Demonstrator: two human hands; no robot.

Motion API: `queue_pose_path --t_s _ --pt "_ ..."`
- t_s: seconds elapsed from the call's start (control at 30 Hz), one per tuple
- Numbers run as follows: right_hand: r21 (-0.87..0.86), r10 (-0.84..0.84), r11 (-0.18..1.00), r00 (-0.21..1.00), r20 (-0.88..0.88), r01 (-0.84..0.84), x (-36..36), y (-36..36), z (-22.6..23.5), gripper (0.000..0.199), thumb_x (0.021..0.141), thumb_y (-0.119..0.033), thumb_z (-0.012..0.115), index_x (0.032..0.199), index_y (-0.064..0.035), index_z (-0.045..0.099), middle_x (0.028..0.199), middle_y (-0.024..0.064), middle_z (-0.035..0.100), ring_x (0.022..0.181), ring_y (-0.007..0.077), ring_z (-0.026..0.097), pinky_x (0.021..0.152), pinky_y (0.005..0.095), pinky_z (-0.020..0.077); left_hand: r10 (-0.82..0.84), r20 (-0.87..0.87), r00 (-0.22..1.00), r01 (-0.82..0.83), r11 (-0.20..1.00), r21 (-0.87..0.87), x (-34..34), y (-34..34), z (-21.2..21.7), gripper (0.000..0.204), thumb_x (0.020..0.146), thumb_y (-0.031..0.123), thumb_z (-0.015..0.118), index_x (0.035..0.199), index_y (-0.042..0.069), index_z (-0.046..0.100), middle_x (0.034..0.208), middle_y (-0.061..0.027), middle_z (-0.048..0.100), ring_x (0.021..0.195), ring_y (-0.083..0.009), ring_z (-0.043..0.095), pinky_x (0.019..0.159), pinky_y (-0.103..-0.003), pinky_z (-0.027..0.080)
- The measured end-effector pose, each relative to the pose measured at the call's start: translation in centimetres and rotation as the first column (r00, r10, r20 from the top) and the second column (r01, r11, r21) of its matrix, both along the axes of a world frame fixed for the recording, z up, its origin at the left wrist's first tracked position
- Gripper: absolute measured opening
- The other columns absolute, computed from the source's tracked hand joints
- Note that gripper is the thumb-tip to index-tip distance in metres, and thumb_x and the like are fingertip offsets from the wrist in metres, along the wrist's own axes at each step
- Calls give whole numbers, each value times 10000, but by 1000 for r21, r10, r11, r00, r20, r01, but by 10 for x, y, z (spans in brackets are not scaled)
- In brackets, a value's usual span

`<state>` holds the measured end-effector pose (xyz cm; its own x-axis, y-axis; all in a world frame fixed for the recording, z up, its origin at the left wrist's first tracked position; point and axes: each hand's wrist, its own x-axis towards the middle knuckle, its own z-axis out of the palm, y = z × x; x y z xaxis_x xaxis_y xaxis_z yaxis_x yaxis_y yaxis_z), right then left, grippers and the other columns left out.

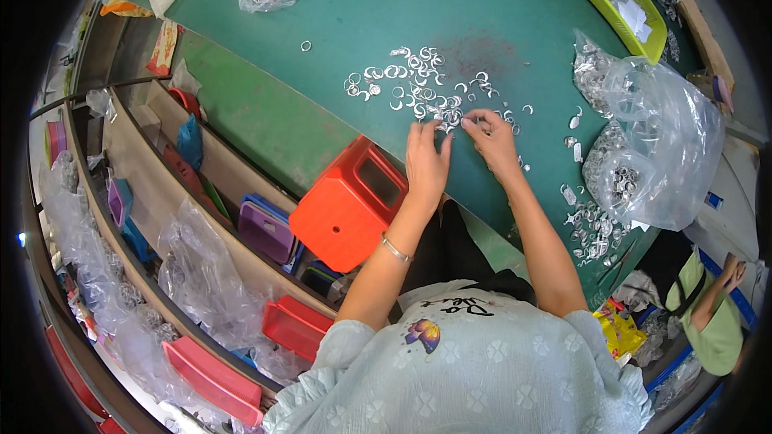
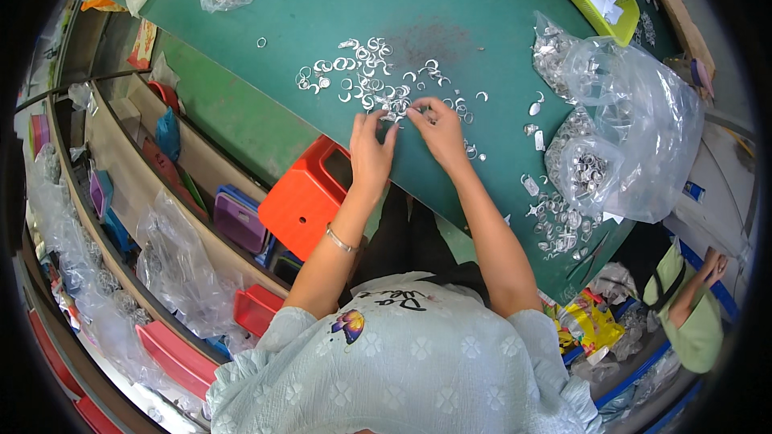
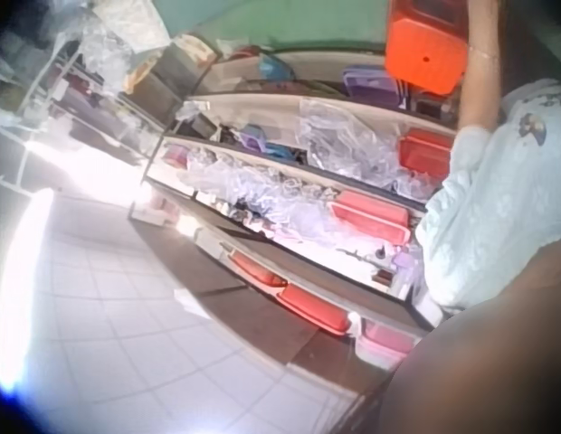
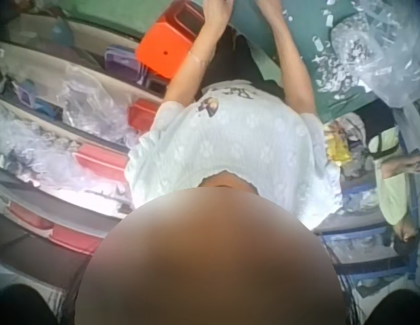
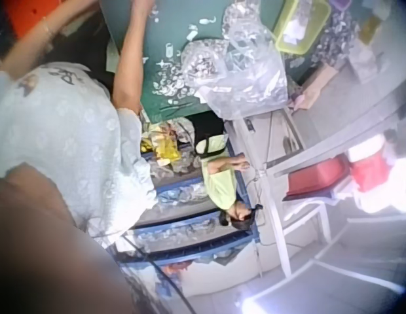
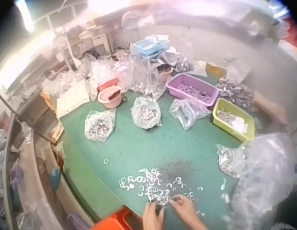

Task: The person sorts small metal rings and parts by hand on a workstation table, collecting them into bags and moving among various storage containers and shelves.

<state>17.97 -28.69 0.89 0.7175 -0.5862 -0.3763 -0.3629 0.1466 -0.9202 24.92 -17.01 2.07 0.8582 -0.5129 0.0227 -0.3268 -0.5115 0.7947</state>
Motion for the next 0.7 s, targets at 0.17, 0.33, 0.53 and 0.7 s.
queue_pose_path --t_s 0.17,0.33,0.53,0.7 --pt "-683 114 686 964 -241 -251 22 -4 -10 189 762 -163 647 924 -72 612 510 62 507 451 191 496 444 333 370 -38 112 993 19 985 169 8 -21 -10 241 722 45 654 942 21 558 890 -128 486 792 -294 533 658 -378 437" --pt "-625 70 732 943 -326 -271 3 -14 -7 177 747 -164 657 892 -74 610 523 78 529 472 233 514 460 347 384 -68 15 998 68 998 15 4 -11 -17 183 726 31 640 884 12 549 875 -125 489 764 -281 536 644 -349 442" --pt "-550 126 793 955 -269 -260 45 -10 9 221 763 -233 653 880 -57 591 572 95 563 530 263 549 493 360 403 14 -645 764 -199 956 -215 -23 -1 -10 117 824 -5 509 936 -16 542 856 -89 573 711 -153 546 625 -269 457" --pt "-537 187 679 825 -534 -501 86 0 5 344 741 -317 667 878 -25 547 729 173 626 730 339 620 605 419 485 -56 -920 389 -576 764 -290 -31 15 -10 191 873 -13 394 975 -38 553 869 -85 579 751 -117 538 685 -255 489"
